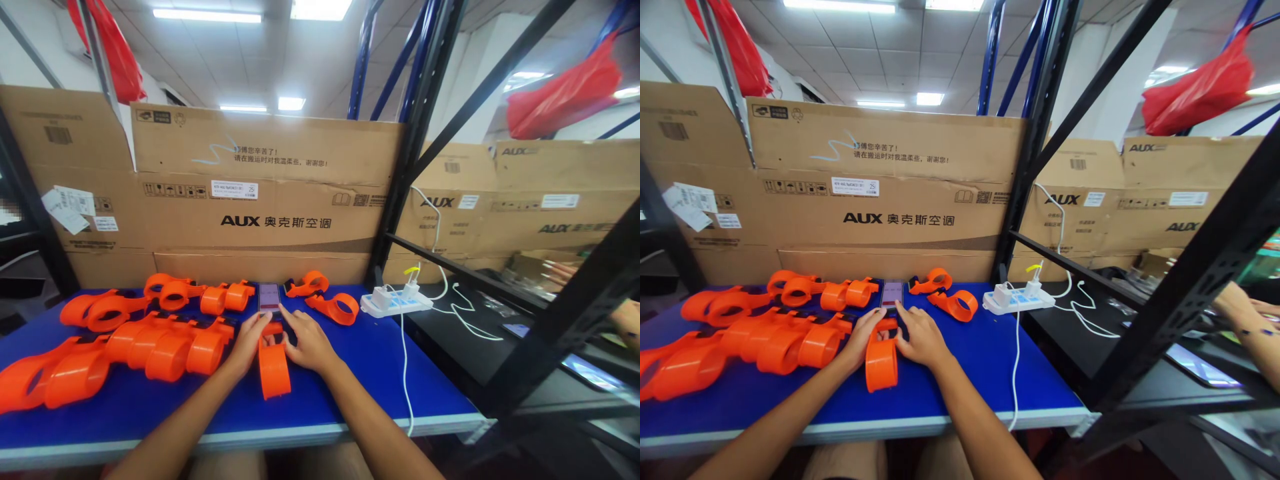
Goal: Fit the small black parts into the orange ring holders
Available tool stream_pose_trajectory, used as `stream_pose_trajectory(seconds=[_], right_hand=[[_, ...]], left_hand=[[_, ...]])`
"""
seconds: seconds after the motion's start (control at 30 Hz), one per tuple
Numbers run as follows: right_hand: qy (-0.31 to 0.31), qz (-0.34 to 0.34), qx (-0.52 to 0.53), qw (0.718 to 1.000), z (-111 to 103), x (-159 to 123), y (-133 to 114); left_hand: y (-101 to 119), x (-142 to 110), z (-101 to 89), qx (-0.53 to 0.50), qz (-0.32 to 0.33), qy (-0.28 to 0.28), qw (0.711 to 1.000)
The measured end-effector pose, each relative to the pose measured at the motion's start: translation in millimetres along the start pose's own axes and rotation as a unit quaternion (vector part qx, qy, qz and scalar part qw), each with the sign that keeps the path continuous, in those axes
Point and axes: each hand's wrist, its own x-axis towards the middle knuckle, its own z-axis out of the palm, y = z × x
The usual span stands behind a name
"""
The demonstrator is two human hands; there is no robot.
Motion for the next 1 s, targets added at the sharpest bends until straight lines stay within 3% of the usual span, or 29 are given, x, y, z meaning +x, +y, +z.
stream_pose_trajectory(seconds=[0.43, 1.0], right_hand=[[0.021, 0.001, -0.004, 1.000, 16.5, -2.9, -4.3], [0.027, -0.016, 0.020, 0.999, 11.7, -1.2, -1.2]], left_hand=[[7.9, -5.7, 2.0, 0.033, 0.022, -0.025, 0.999], [-1.5, 3.5, -6.2, 0.033, 0.029, -0.018, 0.999]])
